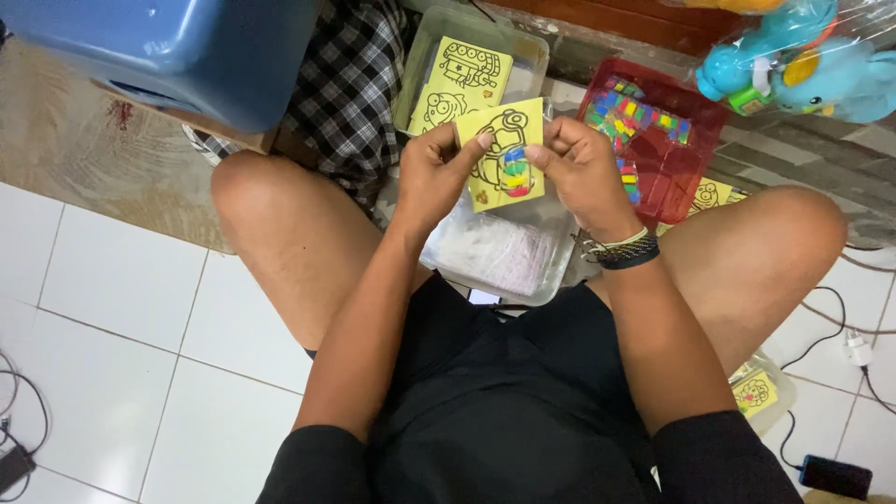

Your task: The person is manually placing individual yellow stickers into small transparent plastic bags while sitting on the floor.

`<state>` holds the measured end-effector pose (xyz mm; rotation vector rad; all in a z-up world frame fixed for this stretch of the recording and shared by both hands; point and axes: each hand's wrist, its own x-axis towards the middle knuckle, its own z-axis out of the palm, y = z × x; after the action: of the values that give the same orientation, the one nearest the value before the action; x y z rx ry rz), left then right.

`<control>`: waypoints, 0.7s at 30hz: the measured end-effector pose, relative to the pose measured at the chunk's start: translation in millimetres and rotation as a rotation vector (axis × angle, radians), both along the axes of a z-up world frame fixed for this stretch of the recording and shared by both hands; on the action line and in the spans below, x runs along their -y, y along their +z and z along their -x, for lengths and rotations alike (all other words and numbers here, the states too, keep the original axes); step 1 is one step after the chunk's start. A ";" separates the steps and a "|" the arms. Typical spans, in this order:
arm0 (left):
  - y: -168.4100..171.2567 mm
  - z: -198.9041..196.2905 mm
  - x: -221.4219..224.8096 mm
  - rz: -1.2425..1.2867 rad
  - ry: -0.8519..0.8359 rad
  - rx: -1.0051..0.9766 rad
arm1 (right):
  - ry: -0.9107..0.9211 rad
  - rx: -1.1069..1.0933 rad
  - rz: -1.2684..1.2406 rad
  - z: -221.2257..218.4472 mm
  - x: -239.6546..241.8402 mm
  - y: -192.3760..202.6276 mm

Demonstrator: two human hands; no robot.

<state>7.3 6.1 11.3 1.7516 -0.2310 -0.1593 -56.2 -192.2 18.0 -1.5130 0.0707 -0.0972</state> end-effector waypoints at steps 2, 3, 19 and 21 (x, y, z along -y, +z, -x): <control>-1.1 0.7 1.1 0.031 -0.026 0.001 | -0.082 -0.002 0.015 -1.0 6.0 -8.1; -4.1 0.9 1.5 0.029 -0.033 0.004 | -0.089 0.001 0.012 -2.4 9.5 -8.6; -47.6 12.7 3.7 -0.779 -0.673 0.224 | -1.020 0.289 0.181 215.7 224.8 30.3; -47.3 17.1 6.6 -0.911 -0.779 0.218 | -1.128 0.250 0.288 271.2 239.4 19.9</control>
<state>-9.8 -0.5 -35.9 2.4873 -1.1394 -0.7254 -327.4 -431.6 37.9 -1.5661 0.7278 -1.2326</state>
